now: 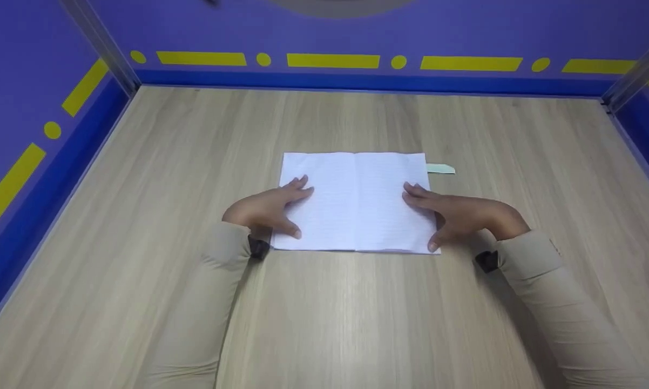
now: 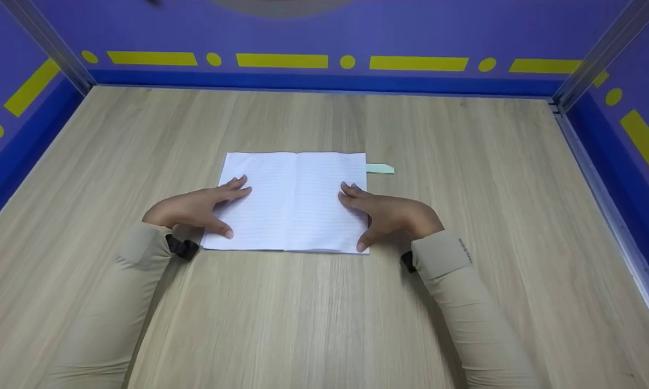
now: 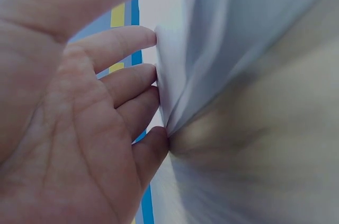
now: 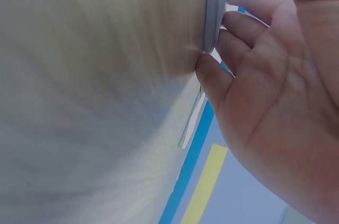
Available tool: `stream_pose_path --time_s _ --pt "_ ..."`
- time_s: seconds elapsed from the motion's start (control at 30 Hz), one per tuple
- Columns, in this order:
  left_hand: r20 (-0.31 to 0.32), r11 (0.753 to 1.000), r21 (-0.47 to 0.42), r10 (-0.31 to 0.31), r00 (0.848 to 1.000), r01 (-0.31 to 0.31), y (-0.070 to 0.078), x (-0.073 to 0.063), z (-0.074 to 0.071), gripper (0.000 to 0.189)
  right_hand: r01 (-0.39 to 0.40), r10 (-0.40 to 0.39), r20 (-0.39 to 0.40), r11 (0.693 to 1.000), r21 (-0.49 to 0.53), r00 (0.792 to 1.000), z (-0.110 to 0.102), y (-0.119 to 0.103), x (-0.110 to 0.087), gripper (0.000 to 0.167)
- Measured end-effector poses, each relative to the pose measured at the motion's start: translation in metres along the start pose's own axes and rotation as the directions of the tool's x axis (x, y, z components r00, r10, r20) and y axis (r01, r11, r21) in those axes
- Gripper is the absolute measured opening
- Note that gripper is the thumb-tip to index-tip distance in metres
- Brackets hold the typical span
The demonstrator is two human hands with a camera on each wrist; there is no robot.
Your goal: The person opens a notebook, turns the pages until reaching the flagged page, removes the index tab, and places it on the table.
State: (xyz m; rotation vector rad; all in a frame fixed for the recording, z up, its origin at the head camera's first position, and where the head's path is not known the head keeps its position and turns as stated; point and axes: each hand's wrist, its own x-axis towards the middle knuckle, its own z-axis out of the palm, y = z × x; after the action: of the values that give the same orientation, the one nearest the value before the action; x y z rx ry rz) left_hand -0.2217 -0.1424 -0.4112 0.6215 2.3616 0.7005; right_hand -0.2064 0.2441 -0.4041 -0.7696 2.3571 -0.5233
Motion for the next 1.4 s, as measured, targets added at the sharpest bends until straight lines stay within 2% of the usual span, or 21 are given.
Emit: stream_pose_path --time_s 0.3,0.57,0.77,0.97,1.07,1.23,1.4 --pt "-0.001 1.000 0.002 0.003 1.000 -0.003 -0.001 0.000 0.000 0.096 -0.005 0.005 -0.011 0.999 0.051 1.000 0.000 0.000 -0.001 0.101" --pt "-0.004 1.000 0.015 -0.010 1.000 0.010 0.001 0.003 0.000 0.096 0.005 -0.004 -0.013 0.999 0.050 1.000 -0.001 0.004 0.003 0.092" --pt "-0.016 0.999 0.029 -0.017 1.000 0.018 0.002 0.003 0.000 0.095 0.005 -0.004 -0.016 0.999 0.051 1.000 -0.001 0.004 0.003 0.090" --pt "-0.018 1.000 0.008 0.008 1.000 -0.008 0.005 0.000 -0.001 0.090 -0.004 0.005 -0.014 0.999 0.048 1.000 0.000 0.004 0.003 0.091" --pt "-0.042 1.000 0.000 0.030 0.999 -0.030 0.008 -0.001 -0.002 0.085 -0.006 0.007 -0.015 0.999 0.051 1.000 0.000 0.004 0.003 0.091" --pt "-0.126 0.996 0.032 0.089 0.988 -0.085 0.018 0.000 -0.002 0.073 -0.001 0.002 -0.019 0.999 0.048 1.000 -0.001 0.005 0.004 0.090" --pt "-0.222 0.982 0.070 0.189 0.956 -0.178 0.032 0.001 0.004 0.064 0.016 -0.015 -0.027 0.998 0.054 1.000 -0.001 0.004 0.003 0.088"
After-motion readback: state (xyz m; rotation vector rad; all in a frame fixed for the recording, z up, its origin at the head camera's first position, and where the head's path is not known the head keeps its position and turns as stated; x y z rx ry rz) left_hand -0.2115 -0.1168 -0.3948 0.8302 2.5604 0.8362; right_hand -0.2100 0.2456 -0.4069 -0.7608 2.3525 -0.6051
